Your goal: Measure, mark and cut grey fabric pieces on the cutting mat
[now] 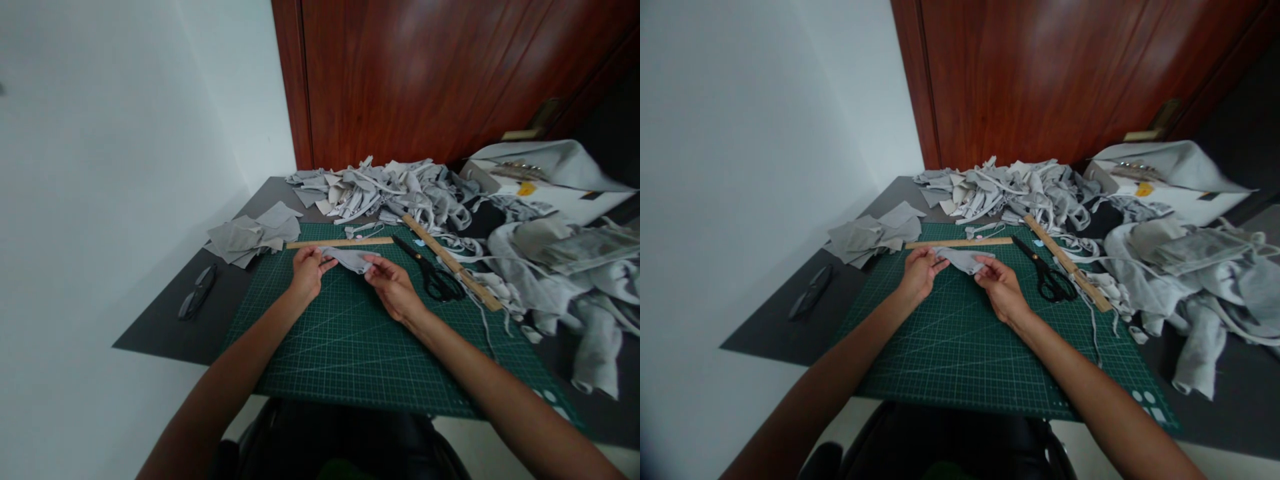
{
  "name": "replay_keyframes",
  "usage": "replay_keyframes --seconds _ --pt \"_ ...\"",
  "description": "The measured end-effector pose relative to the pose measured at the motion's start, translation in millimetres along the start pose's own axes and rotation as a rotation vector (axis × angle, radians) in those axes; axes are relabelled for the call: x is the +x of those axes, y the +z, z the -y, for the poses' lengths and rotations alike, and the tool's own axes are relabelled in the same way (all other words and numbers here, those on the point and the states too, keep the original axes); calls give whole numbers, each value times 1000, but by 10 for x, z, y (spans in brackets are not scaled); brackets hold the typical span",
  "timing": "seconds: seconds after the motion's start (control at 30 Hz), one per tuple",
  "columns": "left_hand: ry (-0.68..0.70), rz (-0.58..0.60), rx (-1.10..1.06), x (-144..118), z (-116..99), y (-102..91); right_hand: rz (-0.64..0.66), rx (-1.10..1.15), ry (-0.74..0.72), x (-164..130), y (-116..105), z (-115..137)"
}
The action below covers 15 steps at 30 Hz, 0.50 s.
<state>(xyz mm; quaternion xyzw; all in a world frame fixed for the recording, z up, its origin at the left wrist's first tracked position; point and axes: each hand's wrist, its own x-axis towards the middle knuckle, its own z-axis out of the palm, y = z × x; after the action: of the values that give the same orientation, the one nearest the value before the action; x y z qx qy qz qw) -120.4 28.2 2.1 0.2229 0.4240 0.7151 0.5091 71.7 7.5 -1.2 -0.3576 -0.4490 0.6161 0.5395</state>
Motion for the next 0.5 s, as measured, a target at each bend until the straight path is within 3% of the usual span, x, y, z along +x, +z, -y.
replay_keyframes --seconds 0.3,0.5 --pt "-35 1 -8 -65 -36 54 -86 -291 -261 124 -136 -154" --pt "-55 18 -30 -90 -61 60 -30 -565 -488 115 -204 -152"
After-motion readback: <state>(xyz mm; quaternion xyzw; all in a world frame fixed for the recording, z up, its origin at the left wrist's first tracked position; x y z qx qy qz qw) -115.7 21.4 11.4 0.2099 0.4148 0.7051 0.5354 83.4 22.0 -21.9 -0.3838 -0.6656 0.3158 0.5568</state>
